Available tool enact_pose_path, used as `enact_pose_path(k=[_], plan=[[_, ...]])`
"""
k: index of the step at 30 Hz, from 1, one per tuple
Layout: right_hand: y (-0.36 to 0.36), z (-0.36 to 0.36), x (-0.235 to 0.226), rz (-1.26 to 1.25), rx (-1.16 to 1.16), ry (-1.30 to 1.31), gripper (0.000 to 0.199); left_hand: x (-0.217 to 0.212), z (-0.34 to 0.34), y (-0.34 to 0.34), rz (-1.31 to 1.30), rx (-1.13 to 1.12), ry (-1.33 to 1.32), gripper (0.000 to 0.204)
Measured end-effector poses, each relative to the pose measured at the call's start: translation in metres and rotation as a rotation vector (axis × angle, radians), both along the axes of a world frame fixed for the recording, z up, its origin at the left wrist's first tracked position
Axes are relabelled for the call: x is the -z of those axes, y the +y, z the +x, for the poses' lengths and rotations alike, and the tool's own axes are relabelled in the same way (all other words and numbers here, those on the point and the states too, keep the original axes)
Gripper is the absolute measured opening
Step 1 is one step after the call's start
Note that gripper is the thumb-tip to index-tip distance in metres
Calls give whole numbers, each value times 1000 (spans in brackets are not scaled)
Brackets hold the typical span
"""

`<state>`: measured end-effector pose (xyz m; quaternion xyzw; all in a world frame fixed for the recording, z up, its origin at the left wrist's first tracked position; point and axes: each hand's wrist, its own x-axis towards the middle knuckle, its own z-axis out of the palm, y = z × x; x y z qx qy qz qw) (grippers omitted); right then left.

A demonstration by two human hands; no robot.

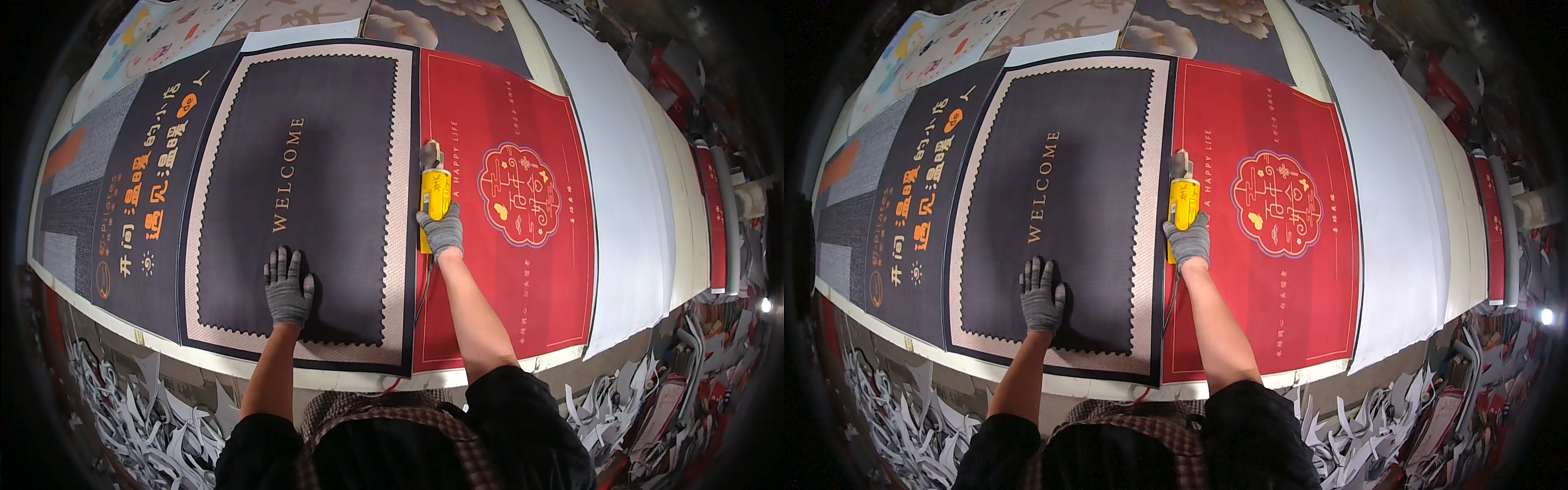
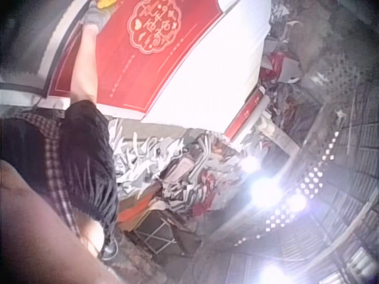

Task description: The person unrolls a large roll of printed fabric onto a workspace and uses a rotary electric cutter to cut out individual floor mats along their printed borders.

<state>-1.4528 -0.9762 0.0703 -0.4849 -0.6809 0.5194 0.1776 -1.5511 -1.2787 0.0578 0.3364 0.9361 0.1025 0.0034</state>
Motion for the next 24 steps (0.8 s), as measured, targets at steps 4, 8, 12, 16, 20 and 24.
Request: enact_pose_path(k=[4,8,12,16,20,24], plan=[[25,-20,6,24,-6,-70,54,0,0,1,-24,9,-19,53],[45,-43,9,26,2,-48,55,0,-3,1,1,18,-42,54],[70,-66,17,66,34,44,52,-2,-4,3,5,24,-49,54],[88,-91,9,75,22,-9,50,-3,-4,3,13,28,-53,53],[110,-116,4,127,8,-110,52,-3,-5,2,25,30,-53,52],[143,-139,18,181,-19,-80,53,-7,-7,7,28,33,-75,52]])
